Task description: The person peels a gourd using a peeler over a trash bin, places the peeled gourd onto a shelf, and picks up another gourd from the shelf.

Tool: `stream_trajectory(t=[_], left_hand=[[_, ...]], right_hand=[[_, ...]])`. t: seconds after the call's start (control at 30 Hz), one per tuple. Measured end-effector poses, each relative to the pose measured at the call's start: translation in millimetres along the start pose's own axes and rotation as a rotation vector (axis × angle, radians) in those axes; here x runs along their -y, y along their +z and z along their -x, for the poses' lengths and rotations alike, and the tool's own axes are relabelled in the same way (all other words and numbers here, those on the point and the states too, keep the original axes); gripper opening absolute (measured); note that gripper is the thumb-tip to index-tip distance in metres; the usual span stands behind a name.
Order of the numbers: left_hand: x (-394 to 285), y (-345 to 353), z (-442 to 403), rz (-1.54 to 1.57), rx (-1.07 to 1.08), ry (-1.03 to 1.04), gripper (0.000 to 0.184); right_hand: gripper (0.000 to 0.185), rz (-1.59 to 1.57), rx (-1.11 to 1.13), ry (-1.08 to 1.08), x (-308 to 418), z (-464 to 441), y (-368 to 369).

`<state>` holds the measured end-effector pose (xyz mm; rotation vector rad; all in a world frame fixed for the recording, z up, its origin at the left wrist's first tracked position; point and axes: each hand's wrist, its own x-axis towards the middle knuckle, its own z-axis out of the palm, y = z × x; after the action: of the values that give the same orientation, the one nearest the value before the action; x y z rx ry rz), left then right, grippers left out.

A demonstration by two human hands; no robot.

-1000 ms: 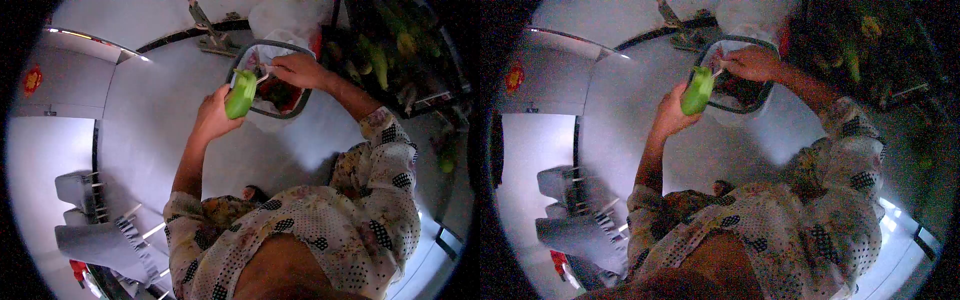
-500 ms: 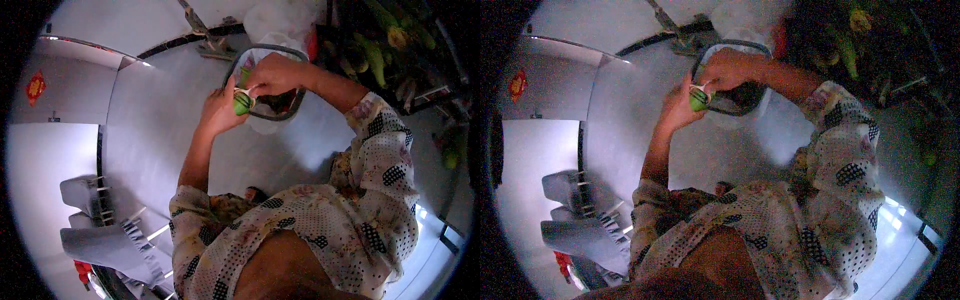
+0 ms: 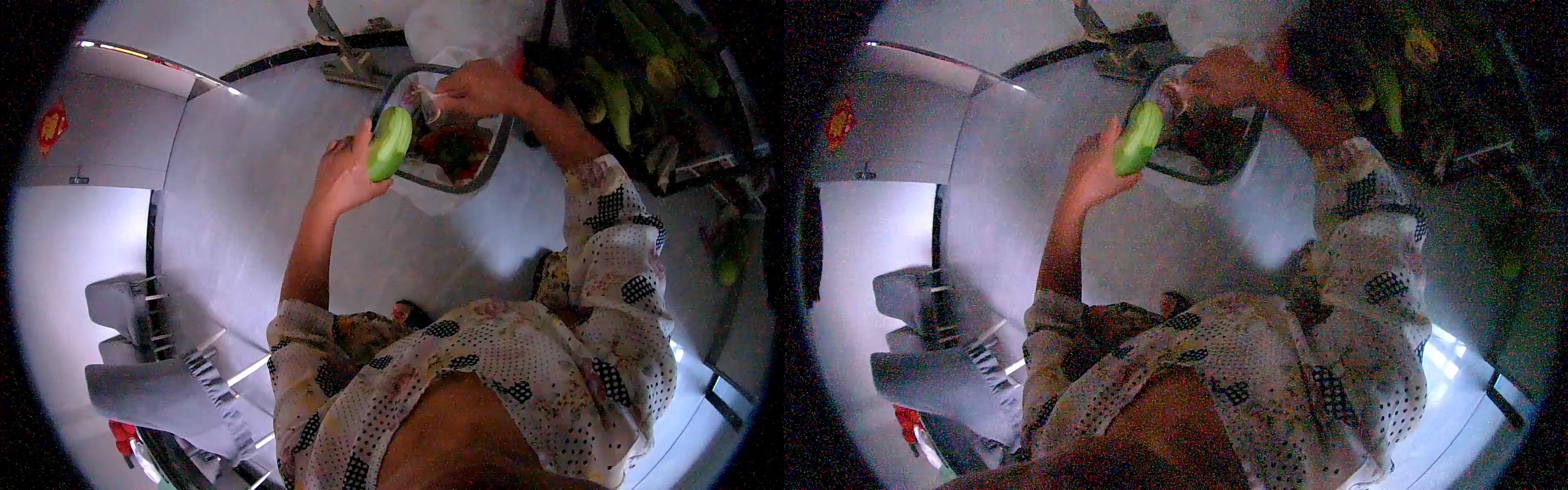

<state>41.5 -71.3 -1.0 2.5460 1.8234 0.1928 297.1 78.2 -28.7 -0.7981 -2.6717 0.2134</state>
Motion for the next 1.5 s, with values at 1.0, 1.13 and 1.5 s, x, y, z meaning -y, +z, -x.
stream_trajectory(t=[1.0,1.13,1.5], left_hand=[[-5.5,11.3,5.1,-0.087,-0.194,0.215,0.078],[-18.1,7.3,5.2,-0.105,-0.155,0.270,0.080],[-7.1,18.9,-1.7,0.552,-0.567,-0.302,0.081]], right_hand=[[0.053,-0.951,-0.034,0.390,3.9,5.0,61.6],[0.052,-1.296,0.222,0.406,38.3,9.9,70.7],[0.022,-1.897,-0.270,0.413,52.3,4.5,54.1]])
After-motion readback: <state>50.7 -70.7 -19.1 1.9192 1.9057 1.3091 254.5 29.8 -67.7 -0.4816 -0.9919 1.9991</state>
